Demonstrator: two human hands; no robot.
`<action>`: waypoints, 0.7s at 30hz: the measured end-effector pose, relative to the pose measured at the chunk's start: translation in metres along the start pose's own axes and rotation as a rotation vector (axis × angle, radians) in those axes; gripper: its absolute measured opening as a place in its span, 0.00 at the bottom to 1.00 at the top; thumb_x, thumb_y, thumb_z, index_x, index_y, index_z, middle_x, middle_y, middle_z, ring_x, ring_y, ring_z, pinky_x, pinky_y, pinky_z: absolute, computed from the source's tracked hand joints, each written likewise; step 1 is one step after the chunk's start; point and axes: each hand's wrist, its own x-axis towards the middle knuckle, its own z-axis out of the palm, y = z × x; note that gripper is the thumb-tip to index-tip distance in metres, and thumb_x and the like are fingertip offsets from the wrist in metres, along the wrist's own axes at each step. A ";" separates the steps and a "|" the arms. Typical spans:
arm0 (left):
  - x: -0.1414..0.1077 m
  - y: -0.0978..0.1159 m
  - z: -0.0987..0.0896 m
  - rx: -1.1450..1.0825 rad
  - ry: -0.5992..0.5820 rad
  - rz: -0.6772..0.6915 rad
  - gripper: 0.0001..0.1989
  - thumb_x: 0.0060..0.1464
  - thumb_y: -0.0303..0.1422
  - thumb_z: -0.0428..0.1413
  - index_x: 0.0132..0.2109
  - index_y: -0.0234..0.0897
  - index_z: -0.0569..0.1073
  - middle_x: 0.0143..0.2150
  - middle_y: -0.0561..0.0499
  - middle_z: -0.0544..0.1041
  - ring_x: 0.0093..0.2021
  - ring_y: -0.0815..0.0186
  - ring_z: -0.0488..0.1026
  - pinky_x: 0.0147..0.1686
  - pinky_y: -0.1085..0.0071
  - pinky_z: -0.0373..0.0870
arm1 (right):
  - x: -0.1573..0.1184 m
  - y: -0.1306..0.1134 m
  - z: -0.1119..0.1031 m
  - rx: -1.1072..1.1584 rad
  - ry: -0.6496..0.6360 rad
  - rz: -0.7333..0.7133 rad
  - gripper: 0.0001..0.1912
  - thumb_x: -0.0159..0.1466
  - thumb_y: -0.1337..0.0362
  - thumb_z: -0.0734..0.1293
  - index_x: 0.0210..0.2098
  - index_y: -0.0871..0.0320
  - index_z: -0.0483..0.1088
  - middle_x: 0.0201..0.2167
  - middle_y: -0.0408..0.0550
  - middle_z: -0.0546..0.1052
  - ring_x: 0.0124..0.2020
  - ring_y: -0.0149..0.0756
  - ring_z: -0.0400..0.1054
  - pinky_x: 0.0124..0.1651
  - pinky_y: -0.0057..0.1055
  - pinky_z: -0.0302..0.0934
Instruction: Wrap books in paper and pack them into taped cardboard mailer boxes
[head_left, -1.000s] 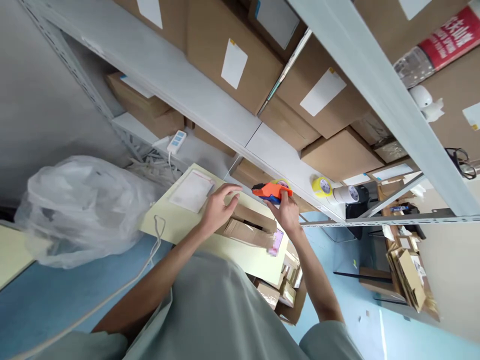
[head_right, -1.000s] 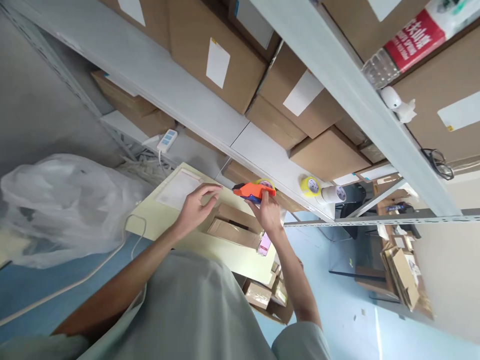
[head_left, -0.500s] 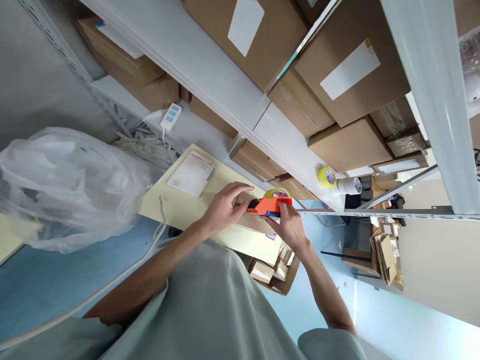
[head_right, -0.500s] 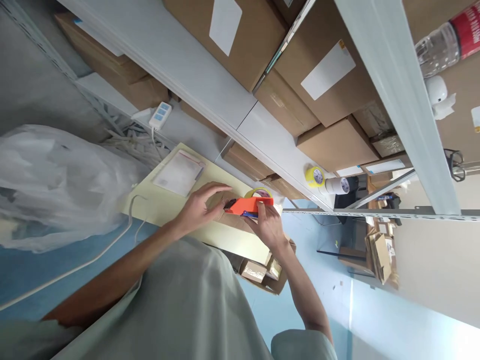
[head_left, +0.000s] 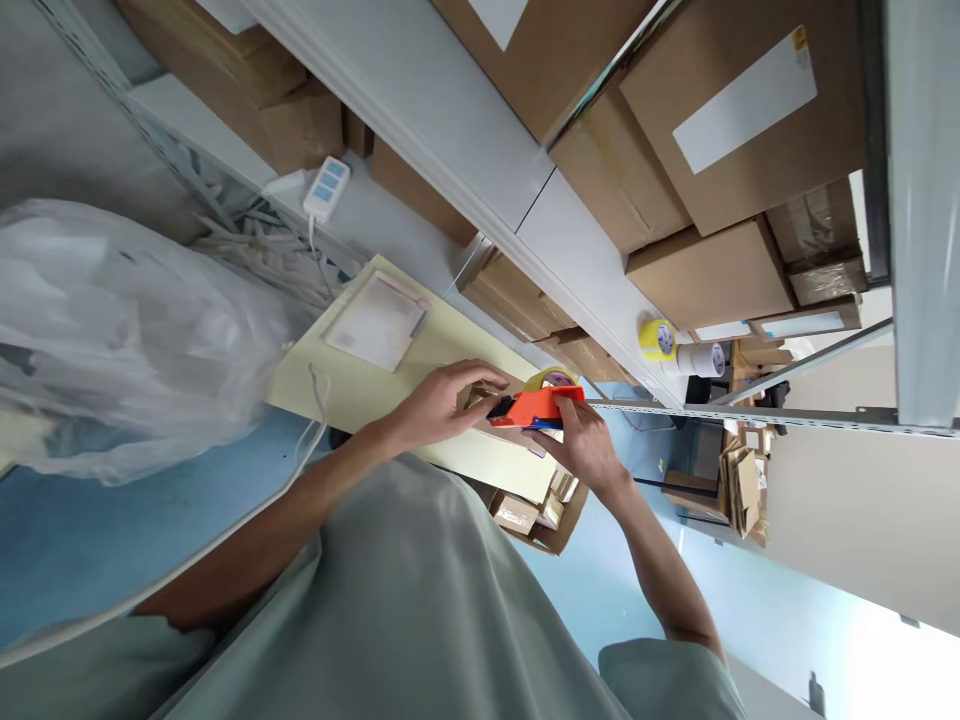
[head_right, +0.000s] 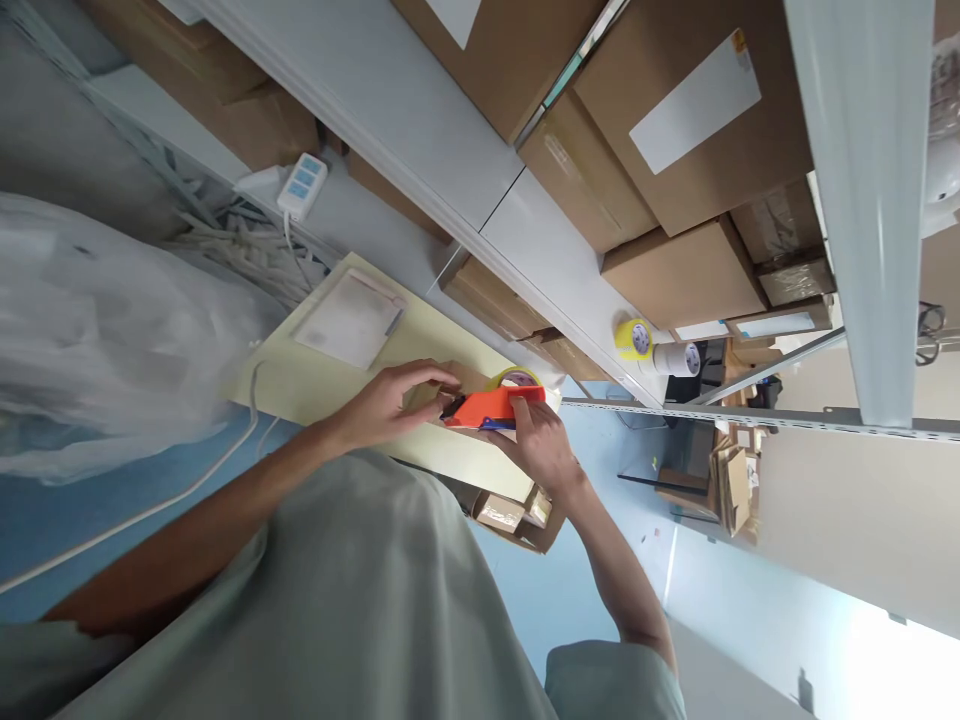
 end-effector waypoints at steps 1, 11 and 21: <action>0.000 0.000 0.000 -0.020 -0.005 -0.020 0.10 0.65 0.34 0.59 0.51 0.42 0.81 0.49 0.48 0.86 0.49 0.60 0.83 0.52 0.66 0.80 | 0.002 0.000 -0.001 0.006 -0.020 -0.001 0.30 0.76 0.40 0.68 0.61 0.59 0.69 0.45 0.63 0.85 0.45 0.58 0.84 0.46 0.49 0.79; -0.009 -0.013 -0.002 -0.278 -0.017 -0.304 0.15 0.61 0.48 0.65 0.39 0.39 0.81 0.36 0.51 0.83 0.39 0.62 0.80 0.42 0.66 0.77 | 0.022 -0.025 -0.025 0.144 -0.337 0.164 0.31 0.71 0.41 0.75 0.62 0.55 0.72 0.47 0.56 0.86 0.45 0.52 0.83 0.46 0.40 0.75; -0.026 -0.062 0.024 -0.584 0.050 -0.701 0.29 0.35 0.60 0.76 0.31 0.40 0.81 0.30 0.50 0.82 0.35 0.60 0.77 0.36 0.65 0.72 | 0.055 -0.059 -0.051 0.185 -0.694 0.468 0.25 0.73 0.37 0.71 0.41 0.54 0.76 0.35 0.48 0.84 0.36 0.41 0.79 0.34 0.31 0.61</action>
